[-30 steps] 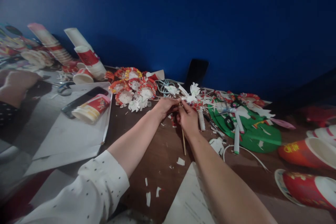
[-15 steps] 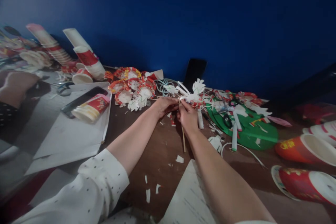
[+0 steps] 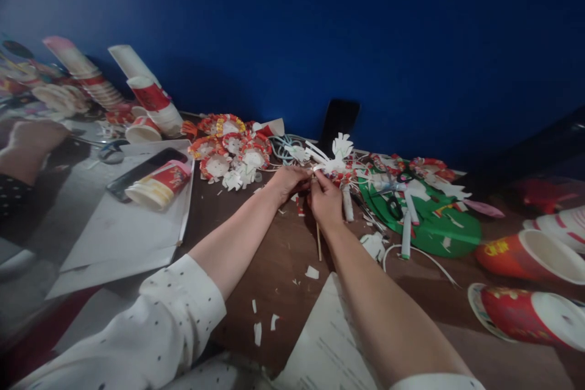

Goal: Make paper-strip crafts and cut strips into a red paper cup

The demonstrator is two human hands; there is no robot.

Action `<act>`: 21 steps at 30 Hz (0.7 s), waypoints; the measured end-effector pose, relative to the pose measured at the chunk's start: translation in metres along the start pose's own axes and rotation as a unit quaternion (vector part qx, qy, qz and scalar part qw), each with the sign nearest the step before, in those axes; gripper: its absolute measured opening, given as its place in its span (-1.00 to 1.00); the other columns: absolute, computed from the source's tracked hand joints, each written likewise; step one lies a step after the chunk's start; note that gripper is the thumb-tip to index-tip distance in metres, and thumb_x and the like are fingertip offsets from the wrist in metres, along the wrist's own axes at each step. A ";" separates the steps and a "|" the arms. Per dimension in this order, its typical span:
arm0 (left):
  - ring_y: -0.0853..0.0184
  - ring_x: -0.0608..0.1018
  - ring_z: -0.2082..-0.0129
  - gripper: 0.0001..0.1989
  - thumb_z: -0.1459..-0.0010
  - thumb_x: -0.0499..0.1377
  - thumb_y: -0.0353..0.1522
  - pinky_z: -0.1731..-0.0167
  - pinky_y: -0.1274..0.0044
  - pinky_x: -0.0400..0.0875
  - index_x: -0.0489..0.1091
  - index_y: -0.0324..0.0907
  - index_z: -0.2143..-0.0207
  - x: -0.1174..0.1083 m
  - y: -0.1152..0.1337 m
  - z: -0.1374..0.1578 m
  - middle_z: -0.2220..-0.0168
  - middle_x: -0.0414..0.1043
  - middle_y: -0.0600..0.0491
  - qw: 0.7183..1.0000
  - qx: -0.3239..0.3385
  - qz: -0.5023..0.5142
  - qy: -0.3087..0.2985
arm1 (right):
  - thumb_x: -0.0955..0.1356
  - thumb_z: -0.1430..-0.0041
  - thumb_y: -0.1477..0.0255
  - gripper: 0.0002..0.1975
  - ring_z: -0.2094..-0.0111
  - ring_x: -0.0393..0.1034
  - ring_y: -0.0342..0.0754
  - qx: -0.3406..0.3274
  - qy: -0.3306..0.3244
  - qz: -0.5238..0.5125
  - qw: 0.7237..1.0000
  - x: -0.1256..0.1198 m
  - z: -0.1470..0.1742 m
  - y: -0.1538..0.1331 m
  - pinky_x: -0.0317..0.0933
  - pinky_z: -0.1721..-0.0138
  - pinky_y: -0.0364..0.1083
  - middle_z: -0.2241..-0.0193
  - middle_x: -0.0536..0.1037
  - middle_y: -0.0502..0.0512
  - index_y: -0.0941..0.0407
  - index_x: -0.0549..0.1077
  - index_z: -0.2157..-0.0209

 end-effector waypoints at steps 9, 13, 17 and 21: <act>0.48 0.42 0.57 -0.84 0.14 0.32 -0.53 0.39 0.58 0.42 0.36 -0.28 0.61 -0.005 -0.003 -0.007 0.60 0.34 0.11 0.999 0.005 0.008 0.032 | 0.32 0.01 0.28 -0.50 0.75 0.01 -0.19 0.031 -0.015 -0.047 0.998 0.006 0.002 0.007 -0.12 0.69 -0.18 0.79 0.18 -0.17 0.15 0.46 0.01; 0.45 0.44 0.53 -0.81 0.15 0.34 -0.52 0.37 0.56 0.40 0.34 -0.27 0.62 -0.008 -0.004 -0.010 0.61 0.33 0.10 0.999 0.007 0.002 0.038 | 0.34 0.05 0.32 -0.46 0.74 -0.02 -0.20 0.061 -0.015 -0.094 0.994 0.009 0.003 0.010 -0.15 0.69 -0.19 0.78 0.18 -0.18 0.15 0.44 -0.02; 0.48 0.40 0.58 -0.82 0.11 0.34 -0.46 0.41 0.58 0.38 0.37 -0.27 0.61 -0.007 -0.006 -0.010 0.63 0.32 0.11 0.999 0.007 -0.024 0.026 | 0.35 0.07 0.33 -0.47 0.73 -0.03 -0.21 0.067 -0.009 -0.115 0.991 0.009 0.003 0.011 -0.13 0.69 -0.19 0.77 0.19 -0.18 0.15 0.46 0.00; 0.50 0.40 0.59 -0.84 0.08 0.33 -0.46 0.39 0.59 0.40 0.39 -0.29 0.59 -0.003 -0.006 -0.008 0.64 0.32 0.11 1.000 0.003 -0.001 -0.009 | 0.35 0.07 0.32 -0.48 0.74 -0.01 -0.21 0.055 -0.004 -0.094 0.994 0.005 0.003 0.008 -0.10 0.69 -0.18 0.78 0.19 -0.17 0.16 0.47 0.01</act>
Point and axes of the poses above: each hand's wrist, its own z-axis away from the middle knuckle, its own x-axis out of the palm, y = z × x, the point moved 9 cm from there along -z, towards the middle knuckle
